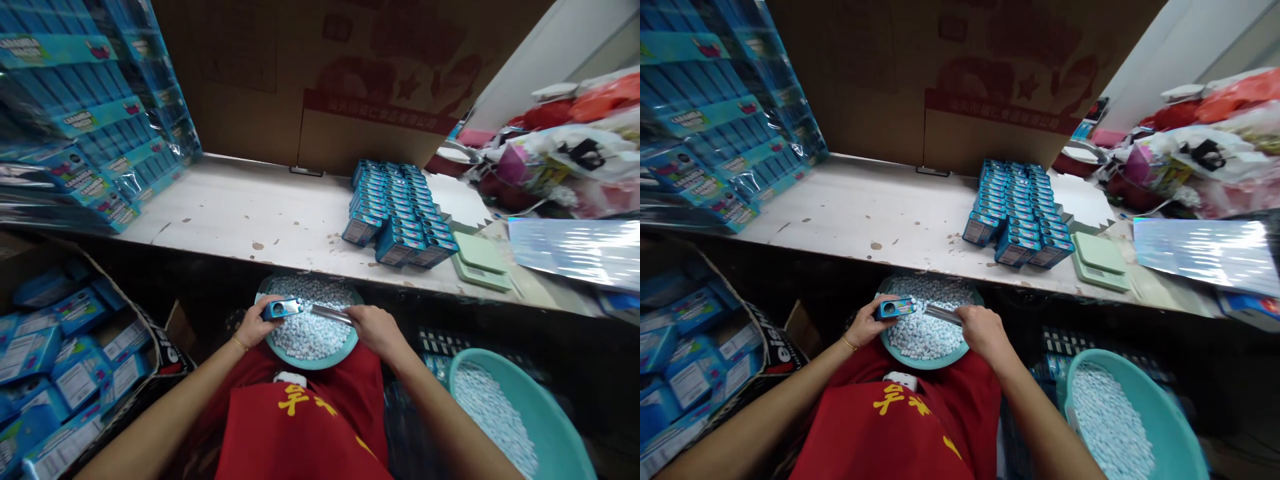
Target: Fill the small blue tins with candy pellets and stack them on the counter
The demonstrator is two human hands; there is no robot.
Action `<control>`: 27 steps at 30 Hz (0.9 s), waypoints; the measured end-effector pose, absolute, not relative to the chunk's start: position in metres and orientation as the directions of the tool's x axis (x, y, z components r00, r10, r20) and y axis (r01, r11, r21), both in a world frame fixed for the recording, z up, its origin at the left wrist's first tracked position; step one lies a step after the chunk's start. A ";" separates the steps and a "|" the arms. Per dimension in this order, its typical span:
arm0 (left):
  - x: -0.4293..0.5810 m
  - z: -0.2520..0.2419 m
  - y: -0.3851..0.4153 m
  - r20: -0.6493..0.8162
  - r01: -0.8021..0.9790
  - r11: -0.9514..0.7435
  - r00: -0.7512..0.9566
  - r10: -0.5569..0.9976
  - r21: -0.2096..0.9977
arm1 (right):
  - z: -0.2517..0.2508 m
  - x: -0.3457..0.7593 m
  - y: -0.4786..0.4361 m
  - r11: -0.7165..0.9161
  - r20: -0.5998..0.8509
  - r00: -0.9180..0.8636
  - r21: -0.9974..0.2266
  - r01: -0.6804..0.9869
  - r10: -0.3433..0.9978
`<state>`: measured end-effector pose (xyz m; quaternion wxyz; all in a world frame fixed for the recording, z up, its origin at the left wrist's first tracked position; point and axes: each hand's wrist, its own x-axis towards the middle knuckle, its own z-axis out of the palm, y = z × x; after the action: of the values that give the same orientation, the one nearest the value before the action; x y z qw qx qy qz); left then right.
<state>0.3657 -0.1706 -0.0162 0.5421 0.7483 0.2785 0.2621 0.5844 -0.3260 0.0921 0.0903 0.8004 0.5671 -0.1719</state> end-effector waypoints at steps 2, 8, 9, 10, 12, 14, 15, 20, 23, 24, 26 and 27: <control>0.365 -0.016 -0.173 0.020 0.139 -0.170 0.715 0.699 0.976 | 0.064 0.594 -0.342 -0.397 -0.410 0.360 -0.007 0.918 0.838; 0.387 -0.025 -0.185 -0.305 0.205 0.226 0.647 0.699 0.952 | -0.014 0.571 -0.333 -0.453 -0.371 0.396 -0.078 0.888 0.840; 0.392 -0.027 -0.187 -0.327 0.198 0.262 0.645 0.691 0.945 | -0.022 0.565 -0.326 -0.460 -0.358 0.398 -0.106 0.882 0.845; 0.396 -0.028 -0.189 -0.342 0.193 0.288 0.647 0.682 0.938 | -0.029 0.560 -0.320 -0.470 -0.345 0.405 -0.129 0.873 0.847; 0.401 -0.029 -0.193 -0.356 0.172 0.327 0.650 0.672 0.929 | -0.039 0.556 -0.312 -0.494 -0.331 0.422 -0.173 0.852 0.844; 0.401 -0.027 -0.196 -0.355 0.121 0.371 0.654 0.668 0.921 | -0.046 0.558 -0.311 -0.491 -0.305 0.412 -0.262 0.831 0.859; 0.400 -0.025 -0.197 -0.352 0.090 0.394 0.654 0.669 0.915 | -0.048 0.561 -0.312 -0.480 -0.285 0.400 -0.327 0.814 0.871; 0.382 -0.011 -0.191 -0.326 0.026 0.398 0.624 0.710 0.917 | -0.046 0.574 -0.318 -0.423 -0.199 0.389 -0.614 0.667 0.900; 0.371 -0.009 -0.179 -0.254 0.069 0.269 0.605 0.754 0.961 | -0.031 0.582 -0.321 -0.381 -0.175 0.372 -0.702 0.602 0.911; 0.368 -0.010 -0.175 -0.219 0.093 0.204 0.597 0.772 0.974 | -0.023 0.585 -0.322 -0.368 -0.171 0.365 -0.722 0.586 0.915; 0.366 -0.014 -0.170 -0.145 0.150 0.070 0.583 0.800 0.986 | -0.004 0.589 -0.324 -0.348 -0.165 0.350 -0.750 0.562 0.922; 0.366 -0.017 -0.168 -0.112 0.177 0.010 0.578 0.808 0.984 | 0.006 0.591 -0.324 -0.338 -0.162 0.339 -0.756 0.561 0.927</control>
<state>0.3659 -0.1682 -0.0172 0.6021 0.6531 0.3772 0.2619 0.5905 -0.3237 0.0060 -0.3029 0.7601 0.4894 -0.3018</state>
